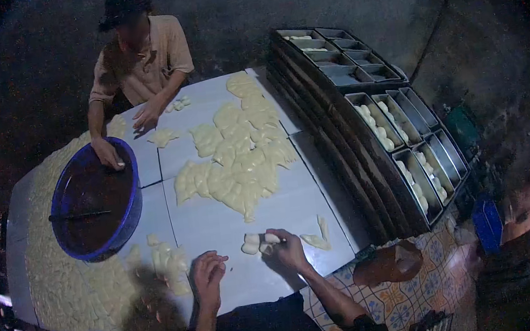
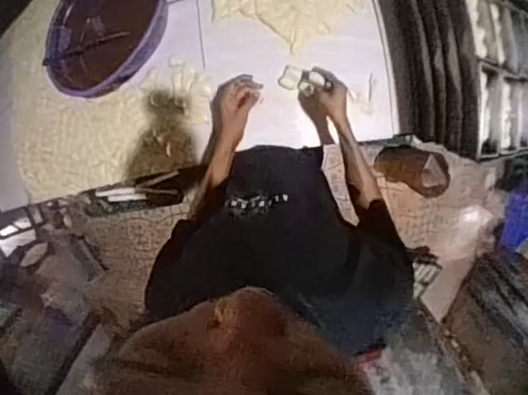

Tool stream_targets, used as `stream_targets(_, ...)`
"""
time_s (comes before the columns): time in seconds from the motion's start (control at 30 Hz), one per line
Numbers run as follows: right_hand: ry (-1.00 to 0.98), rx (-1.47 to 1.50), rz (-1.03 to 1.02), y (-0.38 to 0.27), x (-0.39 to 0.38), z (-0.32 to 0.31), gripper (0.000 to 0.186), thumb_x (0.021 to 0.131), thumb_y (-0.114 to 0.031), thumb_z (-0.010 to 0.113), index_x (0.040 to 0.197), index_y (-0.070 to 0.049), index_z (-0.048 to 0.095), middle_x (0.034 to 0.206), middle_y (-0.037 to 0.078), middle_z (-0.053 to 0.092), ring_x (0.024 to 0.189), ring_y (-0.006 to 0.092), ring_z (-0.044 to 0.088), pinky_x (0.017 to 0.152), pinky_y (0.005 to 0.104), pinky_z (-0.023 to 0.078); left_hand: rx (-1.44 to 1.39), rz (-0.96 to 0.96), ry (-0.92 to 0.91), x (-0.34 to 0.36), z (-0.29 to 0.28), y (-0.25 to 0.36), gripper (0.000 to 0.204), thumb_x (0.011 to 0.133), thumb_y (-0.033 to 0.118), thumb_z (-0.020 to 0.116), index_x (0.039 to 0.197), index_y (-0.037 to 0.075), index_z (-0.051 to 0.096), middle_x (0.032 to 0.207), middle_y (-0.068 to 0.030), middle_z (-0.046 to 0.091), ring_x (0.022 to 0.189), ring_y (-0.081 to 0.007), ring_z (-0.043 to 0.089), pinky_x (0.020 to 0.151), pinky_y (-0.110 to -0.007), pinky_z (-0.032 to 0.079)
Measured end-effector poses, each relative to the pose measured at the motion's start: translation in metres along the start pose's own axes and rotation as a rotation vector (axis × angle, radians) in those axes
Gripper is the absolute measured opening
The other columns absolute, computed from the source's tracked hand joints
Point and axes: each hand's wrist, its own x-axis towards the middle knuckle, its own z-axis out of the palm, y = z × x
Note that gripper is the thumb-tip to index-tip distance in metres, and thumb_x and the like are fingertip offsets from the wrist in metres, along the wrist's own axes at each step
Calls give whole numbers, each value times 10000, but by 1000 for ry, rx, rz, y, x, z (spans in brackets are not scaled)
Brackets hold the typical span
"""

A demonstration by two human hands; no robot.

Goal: The person shapes and folds dough pieces by hand on a table, stretching and rolling them into portions, and arranges them into metal baking pans.

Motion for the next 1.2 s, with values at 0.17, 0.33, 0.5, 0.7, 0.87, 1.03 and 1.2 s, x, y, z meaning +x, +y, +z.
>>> stream_targets(0.17,-2,-146,-174,38,22,-7,340,811,-17,497,1118,4,641,1126,206,649,1094,306,607,934,337,465,-85,-101,129,3,-35,-11,265,794,-32,606,1049,-44,533,909,-103,594,846,-220,636,784,-336,535)
stream_targets(0.33,-134,-411,-239,-2,-2,7,412,833,10,460,1237,42,532,1023,233,632,912,344,613,851,380,474,-45,-88,343,-22,-52,-12,145,804,-70,590,941,-23,576,830,-76,571,782,-191,624,751,-332,551)
stream_targets(0.5,-153,-580,-360,-14,-9,9,548,841,-125,528,1342,36,376,1141,288,540,1042,444,506,914,492,423,-70,-45,398,-42,-59,-27,145,818,-9,577,963,-20,569,806,-86,594,745,-200,630,721,-337,550)
stream_targets(0.7,-100,-923,-468,-35,-7,38,651,824,-385,639,1367,-104,415,1261,210,458,1144,374,461,867,510,419,305,279,315,-57,-57,-25,80,794,24,569,835,-35,605,846,-114,580,789,-198,601,736,-298,523)
stream_targets(0.87,-158,-807,-596,16,30,41,341,890,-347,577,1139,-116,598,1114,139,575,1022,281,544,818,397,457,220,147,209,-48,-20,-31,163,795,19,580,942,-47,554,794,-75,550,764,-190,574,744,-295,527)
stream_targets(1.03,-353,765,244,9,25,15,535,955,-547,399,1171,-88,566,1041,107,623,810,169,604,683,300,513,-35,35,116,-50,-14,-47,121,824,13,562,933,-31,594,905,-141,577,808,-237,578,770,-355,525)
stream_targets(1.2,-616,1194,58,-30,-33,-103,781,901,-683,269,1431,-114,346,1265,128,539,957,177,579,791,312,515,73,-31,85,-39,27,-38,64,797,-14,580,782,-61,621,917,-150,570,787,-239,572,701,-332,539)
